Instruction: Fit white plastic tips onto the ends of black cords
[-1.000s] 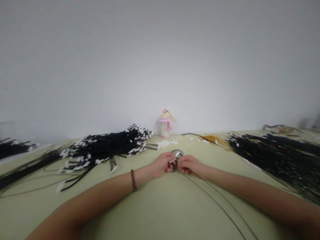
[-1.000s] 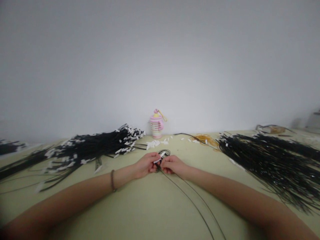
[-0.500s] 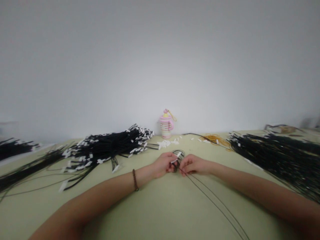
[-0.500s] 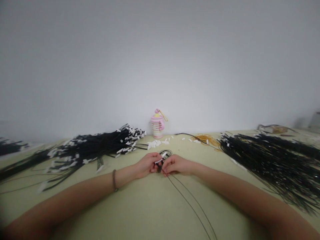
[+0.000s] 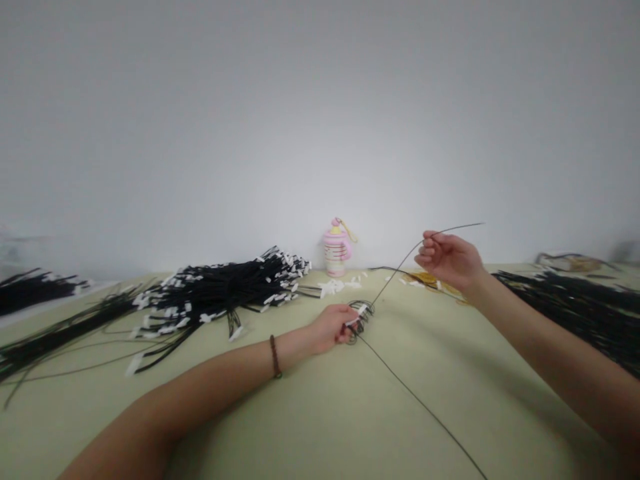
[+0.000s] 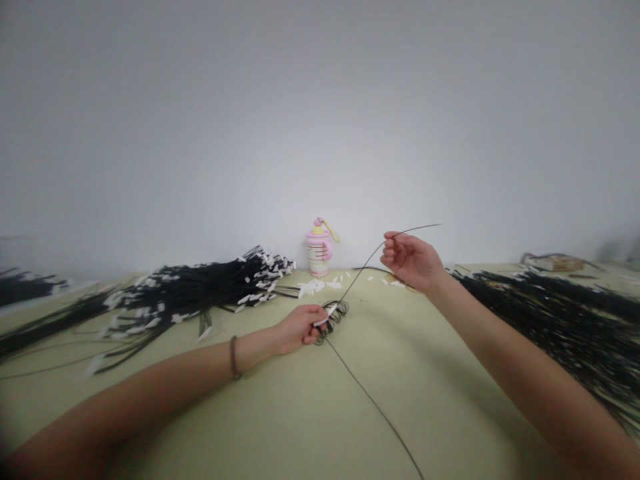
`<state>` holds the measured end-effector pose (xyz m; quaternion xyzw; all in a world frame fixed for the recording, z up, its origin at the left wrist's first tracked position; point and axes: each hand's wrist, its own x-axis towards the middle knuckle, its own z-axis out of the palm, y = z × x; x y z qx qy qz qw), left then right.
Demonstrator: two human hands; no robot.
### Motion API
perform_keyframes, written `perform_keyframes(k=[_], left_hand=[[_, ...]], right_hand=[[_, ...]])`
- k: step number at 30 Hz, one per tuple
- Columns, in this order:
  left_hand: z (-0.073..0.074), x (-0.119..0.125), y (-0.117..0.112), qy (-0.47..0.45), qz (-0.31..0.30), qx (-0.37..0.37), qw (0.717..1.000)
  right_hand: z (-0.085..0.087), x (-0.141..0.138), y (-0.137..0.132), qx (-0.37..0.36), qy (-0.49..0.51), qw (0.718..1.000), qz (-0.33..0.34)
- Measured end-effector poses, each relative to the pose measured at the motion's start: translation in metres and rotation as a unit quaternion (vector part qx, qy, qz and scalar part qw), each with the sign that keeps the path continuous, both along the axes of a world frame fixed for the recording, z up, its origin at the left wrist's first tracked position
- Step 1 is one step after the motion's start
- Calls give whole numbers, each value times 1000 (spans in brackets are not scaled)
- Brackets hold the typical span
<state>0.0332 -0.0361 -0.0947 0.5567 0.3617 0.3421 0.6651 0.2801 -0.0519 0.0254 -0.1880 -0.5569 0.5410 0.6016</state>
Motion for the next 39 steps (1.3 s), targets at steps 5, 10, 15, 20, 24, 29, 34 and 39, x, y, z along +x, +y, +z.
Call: perform_keyframes(k=[5, 10, 15, 20, 24, 29, 34, 39], left_hand=[[3, 1, -2, 6, 13, -12, 1000], [4, 1, -1, 0, 20, -26, 999], [5, 2, -1, -16, 39, -26, 999], [3, 2, -2, -35, 57, 1, 998], [2, 3, -1, -41, 59, 12, 997], [2, 4, -3, -48, 75, 16, 996], [2, 5, -4, -61, 79, 15, 995], [-1, 4, -2, -74, 77, 11, 994]], right_hand=[[-27, -22, 11, 38, -217, 964, -150], [-78, -58, 12, 35, -322, 924, -204], [-110, -77, -5, 100, -394, 889, -211], [-124, -84, -15, 167, -452, 856, -187], [-127, -84, -14, 200, -472, 836, -195], [-127, -82, -14, 224, -484, 822, -198], [-126, -81, -14, 231, -492, 816, -197], [-127, -80, -14, 239, -497, 811, -195]])
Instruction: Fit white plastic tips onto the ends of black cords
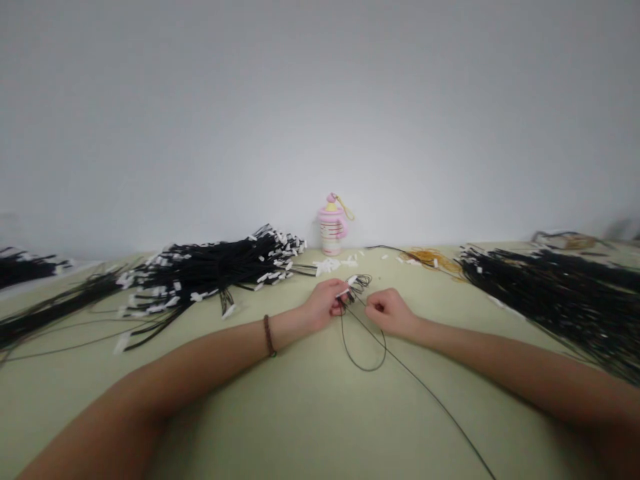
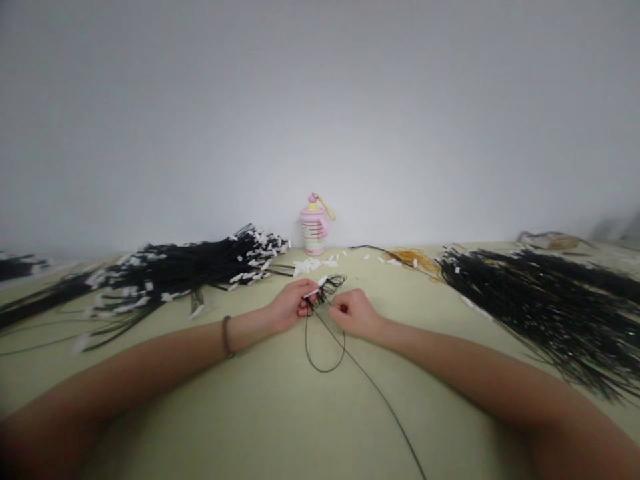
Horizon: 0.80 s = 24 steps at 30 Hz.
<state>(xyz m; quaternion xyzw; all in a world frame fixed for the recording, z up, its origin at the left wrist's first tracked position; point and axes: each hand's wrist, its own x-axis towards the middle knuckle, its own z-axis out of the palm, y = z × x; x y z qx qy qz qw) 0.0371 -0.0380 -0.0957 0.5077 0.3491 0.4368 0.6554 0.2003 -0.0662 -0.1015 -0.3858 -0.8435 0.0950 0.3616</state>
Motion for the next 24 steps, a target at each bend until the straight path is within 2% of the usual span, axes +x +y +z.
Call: perform_keyframes(k=[24], left_hand=[[1, 2, -1, -12, 6, 1, 1000]], right_hand=[[-1, 2, -1, 15, -43, 999, 1]])
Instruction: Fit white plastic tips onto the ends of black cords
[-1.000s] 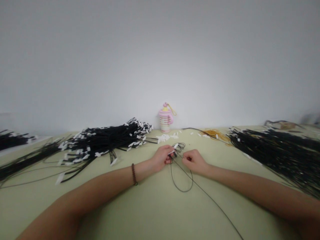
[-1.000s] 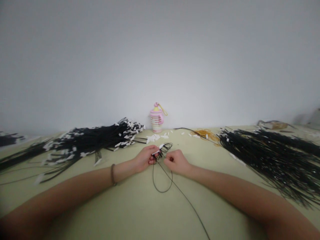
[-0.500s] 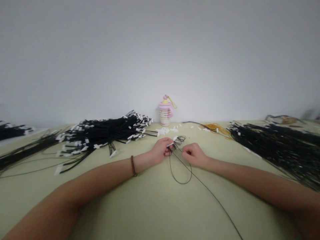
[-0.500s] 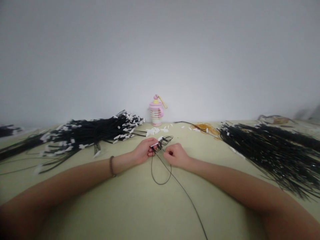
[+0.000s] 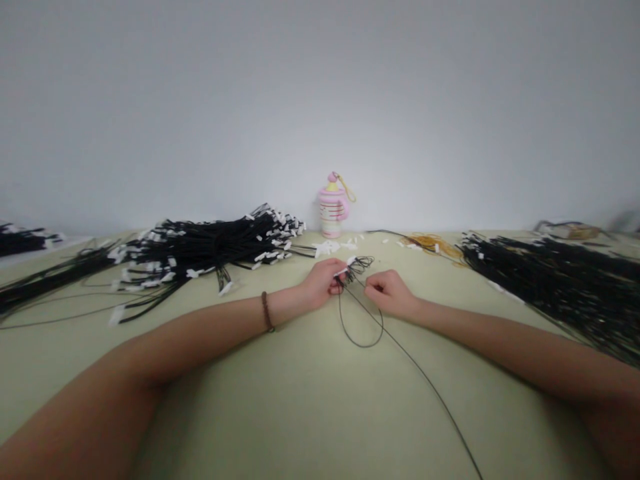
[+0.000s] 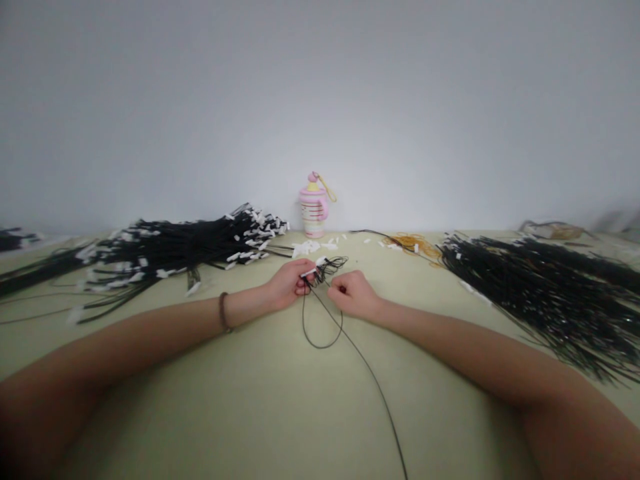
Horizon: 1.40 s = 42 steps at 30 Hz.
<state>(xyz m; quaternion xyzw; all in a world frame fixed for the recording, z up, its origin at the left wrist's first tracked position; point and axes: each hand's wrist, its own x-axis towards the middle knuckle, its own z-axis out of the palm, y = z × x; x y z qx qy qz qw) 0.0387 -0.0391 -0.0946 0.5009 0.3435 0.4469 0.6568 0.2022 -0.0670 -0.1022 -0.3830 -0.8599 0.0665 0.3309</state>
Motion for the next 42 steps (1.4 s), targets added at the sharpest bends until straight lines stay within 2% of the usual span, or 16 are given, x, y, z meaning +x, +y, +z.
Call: perform_keyframes(k=[9, 14, 25, 42], left_hand=[[-1, 0, 1, 13, -6, 15, 1000], [-2, 1, -2, 35, -29, 19, 999], [-2, 0, -4, 36, -43, 32, 998], [-3, 0, -3, 41, -49, 40, 997]], right_hand=[[-1, -2, 2, 6, -30, 1000, -9], [-2, -2, 4, 16, -41, 999, -17], [1, -5, 1, 26, -89, 995, 24], [0, -5, 2, 21, -111, 994, 4]])
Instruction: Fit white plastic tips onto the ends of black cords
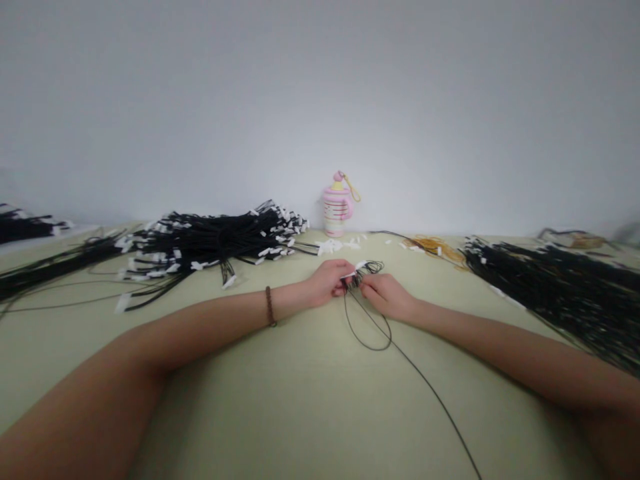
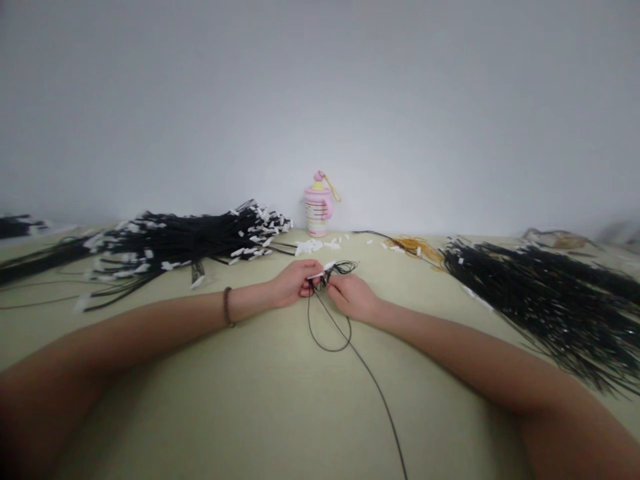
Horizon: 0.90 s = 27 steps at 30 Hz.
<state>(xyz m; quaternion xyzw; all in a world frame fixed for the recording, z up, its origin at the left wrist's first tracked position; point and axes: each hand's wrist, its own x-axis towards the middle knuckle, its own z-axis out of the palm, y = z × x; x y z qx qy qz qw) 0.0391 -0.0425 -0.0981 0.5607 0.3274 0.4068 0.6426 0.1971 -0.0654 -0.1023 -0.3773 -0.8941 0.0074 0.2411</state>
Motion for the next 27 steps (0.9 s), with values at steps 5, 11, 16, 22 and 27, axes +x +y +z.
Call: perform_keyframes(k=[5, 11, 16, 22, 27], left_hand=[[0, 0, 0, 1, 1, 4, 1000], [-1, -1, 1, 1, -1, 9, 1000], [-2, 0, 1, 6, -4, 11, 1000], [-2, -1, 1, 15, -16, 17, 1000], [-2, -2, 1, 23, -30, 22, 999]], right_hand=[[-1, 0, 1, 4, -7, 1000, -3], [0, -1, 0, 5, -14, 1000, -13], [-2, 1, 2, 13, -15, 999, -41], [-4, 1, 2, 21, -22, 998, -58], [-3, 0, 0, 30, -28, 997, -60]])
